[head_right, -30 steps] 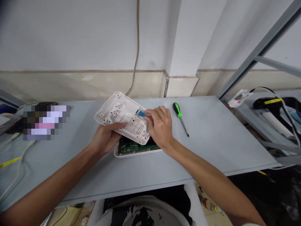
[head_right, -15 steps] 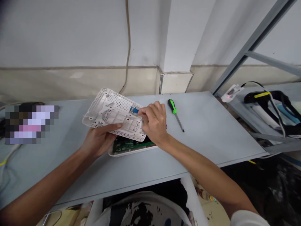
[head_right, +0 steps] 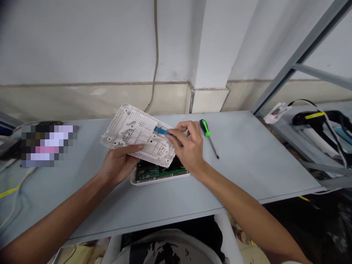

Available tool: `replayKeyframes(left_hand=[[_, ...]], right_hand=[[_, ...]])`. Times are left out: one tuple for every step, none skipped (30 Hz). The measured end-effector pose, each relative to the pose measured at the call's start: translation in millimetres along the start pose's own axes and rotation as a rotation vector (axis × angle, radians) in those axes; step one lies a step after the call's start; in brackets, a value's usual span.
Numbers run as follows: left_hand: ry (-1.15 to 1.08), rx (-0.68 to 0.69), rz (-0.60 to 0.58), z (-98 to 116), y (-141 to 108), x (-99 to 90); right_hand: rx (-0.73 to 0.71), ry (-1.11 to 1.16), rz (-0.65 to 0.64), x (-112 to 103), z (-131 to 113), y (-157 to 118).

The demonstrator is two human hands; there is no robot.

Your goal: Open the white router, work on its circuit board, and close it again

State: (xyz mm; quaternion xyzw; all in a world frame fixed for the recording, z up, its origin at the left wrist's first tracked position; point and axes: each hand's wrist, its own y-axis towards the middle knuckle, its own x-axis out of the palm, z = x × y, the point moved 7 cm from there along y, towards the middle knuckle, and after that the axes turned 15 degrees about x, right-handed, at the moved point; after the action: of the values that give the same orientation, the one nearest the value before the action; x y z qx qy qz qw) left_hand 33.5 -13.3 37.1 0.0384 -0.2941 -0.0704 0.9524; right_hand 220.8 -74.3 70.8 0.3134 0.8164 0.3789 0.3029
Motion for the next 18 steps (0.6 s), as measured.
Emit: replayKeyframes(left_hand=[[-0.004, -0.004, 0.002, -0.6, -0.1, -0.3], [-0.007, -0.008, 0.006, -1.2, -0.2, -0.6], [-0.009, -0.014, 0.008, -1.9, -0.1, -0.9], [-0.009, -0.019, 0.011, -2.6, 0.0, -1.3], [-0.009, -0.023, 0.012, -3.4, 0.1, -1.4], [-0.008, -0.028, 0.008, -4.1, 0.3, -1.3], [-0.007, -0.033, 0.002, -4.9, 0.5, -1.0], [-0.008, -0.039, -0.007, -5.7, 0.7, -0.5], [-0.009, -0.044, -0.014, -6.3, 1.0, -0.2], [-0.01, -0.047, -0.02, -6.6, 1.3, -0.1], [-0.009, -0.049, -0.021, -6.7, 1.6, -0.3], [-0.006, -0.05, -0.019, -6.6, 2.0, -0.9], [-0.002, -0.049, -0.015, -6.4, 2.2, -1.6], [0.0, -0.048, -0.012, -6.1, 2.4, -2.1], [-0.001, -0.046, -0.012, -5.8, 2.4, -2.2], [-0.005, -0.042, -0.014, -5.7, 2.2, -2.0], [-0.01, -0.037, -0.015, -5.6, 1.8, -1.5], [-0.014, -0.034, -0.016, -5.8, 1.2, -1.0]], right_hand=[[0.011, 0.003, 0.007, -1.1, 0.9, 0.0], [0.022, 0.001, 0.01, -1.8, 1.6, 0.0], [0.03, 0.001, 0.007, -2.1, 2.1, -0.1], [0.034, 0.007, -0.002, -1.9, 2.2, -0.3], [0.036, 0.023, -0.016, -1.4, 2.1, -0.4], [0.038, 0.046, -0.033, -0.7, 1.9, -0.6], [0.039, 0.076, -0.049, -0.2, 1.5, -0.8], [0.036, 0.105, -0.063, 0.1, 0.8, -0.9], [0.034, 0.128, -0.077, 0.2, 0.3, -1.0], [0.034, 0.144, -0.086, -0.1, 0.0, -1.1], [0.036, 0.157, -0.093, -0.8, 0.0, -1.0], [0.04, 0.167, -0.099, -1.4, 0.2, -0.8], [0.045, 0.176, -0.104, -2.2, 0.7, -0.6], [0.05, 0.182, -0.104, -3.1, 1.2, -0.4], [0.047, 0.187, -0.097, -4.1, 1.3, -0.3], [0.035, 0.187, -0.088, -4.8, 0.8, -0.4], [0.018, 0.187, -0.078, -5.2, 0.0, -0.6], [-0.002, 0.183, -0.067, -5.3, -1.1, -0.9]])
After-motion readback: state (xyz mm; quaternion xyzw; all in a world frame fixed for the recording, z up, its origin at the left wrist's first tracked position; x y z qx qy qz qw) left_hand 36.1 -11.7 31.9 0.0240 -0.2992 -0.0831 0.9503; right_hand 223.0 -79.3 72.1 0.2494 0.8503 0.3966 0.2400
